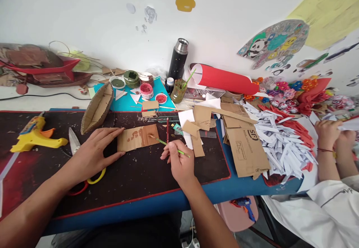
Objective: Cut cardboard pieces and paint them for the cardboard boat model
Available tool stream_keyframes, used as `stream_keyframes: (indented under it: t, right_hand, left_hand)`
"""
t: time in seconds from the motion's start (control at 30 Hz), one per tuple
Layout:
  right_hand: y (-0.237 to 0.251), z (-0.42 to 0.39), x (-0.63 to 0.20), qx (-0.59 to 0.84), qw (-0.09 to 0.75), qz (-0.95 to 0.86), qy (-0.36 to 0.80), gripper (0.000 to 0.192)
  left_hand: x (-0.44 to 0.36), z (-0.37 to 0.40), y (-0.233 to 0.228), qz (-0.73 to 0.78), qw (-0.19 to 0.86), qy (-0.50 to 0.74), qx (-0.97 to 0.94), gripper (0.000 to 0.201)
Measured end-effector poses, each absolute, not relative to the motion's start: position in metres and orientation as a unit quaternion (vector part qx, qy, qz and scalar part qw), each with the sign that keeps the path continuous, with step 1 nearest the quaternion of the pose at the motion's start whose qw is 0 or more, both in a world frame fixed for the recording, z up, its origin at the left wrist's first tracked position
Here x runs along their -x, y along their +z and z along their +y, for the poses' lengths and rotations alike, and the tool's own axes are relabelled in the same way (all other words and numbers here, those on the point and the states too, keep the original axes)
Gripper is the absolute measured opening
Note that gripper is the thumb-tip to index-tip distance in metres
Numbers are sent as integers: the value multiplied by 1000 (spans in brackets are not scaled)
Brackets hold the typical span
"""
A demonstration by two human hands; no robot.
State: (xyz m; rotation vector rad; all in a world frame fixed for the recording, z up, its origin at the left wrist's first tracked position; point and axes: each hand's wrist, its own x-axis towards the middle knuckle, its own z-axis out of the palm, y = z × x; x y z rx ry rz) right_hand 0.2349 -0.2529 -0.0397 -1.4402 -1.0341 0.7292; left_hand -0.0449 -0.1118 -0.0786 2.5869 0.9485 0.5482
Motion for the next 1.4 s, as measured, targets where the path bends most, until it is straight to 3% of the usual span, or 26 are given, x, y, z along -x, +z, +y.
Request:
stream_keyframes:
  t: [1.07, 1.4]
  right_hand:
    - [-40, -232, -234, 613, 578, -425, 331, 49]
    - [-37, -262, -252, 632, 589, -387, 323, 48]
  left_hand:
    - [44, -112, -77, 343, 194, 187, -900, 72]
    - [43, -113, -76, 341, 184, 187, -903, 70]
